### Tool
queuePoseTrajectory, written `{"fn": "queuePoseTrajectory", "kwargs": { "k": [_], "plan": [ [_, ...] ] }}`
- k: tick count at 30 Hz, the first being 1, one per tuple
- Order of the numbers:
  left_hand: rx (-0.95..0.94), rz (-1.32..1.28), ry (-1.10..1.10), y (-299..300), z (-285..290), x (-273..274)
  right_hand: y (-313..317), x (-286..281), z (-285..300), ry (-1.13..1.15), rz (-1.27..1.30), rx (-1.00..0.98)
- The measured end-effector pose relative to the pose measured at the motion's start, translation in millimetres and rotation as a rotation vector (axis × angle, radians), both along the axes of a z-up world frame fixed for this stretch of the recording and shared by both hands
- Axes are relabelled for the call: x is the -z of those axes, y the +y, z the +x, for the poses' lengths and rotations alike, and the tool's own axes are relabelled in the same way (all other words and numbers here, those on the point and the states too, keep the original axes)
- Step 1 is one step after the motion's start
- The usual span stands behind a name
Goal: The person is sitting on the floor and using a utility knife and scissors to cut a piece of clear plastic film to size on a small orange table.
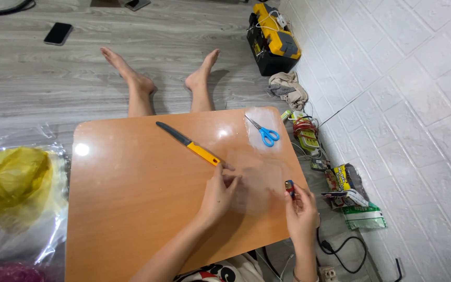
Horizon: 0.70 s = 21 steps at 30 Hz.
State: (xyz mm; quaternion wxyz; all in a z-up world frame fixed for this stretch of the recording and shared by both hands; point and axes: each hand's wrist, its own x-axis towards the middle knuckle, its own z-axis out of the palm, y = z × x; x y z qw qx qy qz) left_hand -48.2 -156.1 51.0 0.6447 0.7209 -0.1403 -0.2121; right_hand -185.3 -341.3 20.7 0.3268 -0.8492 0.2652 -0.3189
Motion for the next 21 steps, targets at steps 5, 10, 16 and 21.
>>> {"fn": "queuePoseTrajectory", "kwargs": {
  "k": [5, 10, 16, 21],
  "plan": [
    [0.079, 0.245, -0.004, 33.7, 8.1, -18.5, 12.8, 2.2, 16.4, 0.017, -0.097, 0.015],
    [-0.128, 0.333, -0.221, 101.9, 30.4, 2.5, 21.2, -3.3, 22.2, 0.136, -0.336, 0.047],
    [-0.143, 0.861, -0.83, 174.7, 54.3, 31.5, 39.2, -7.6, 30.5, 0.256, -0.391, 0.038],
    [-0.195, 0.901, -1.032, 190.5, 49.8, 5.0, 37.9, 12.8, 30.4, 0.22, -0.466, 0.049]
  ]
}}
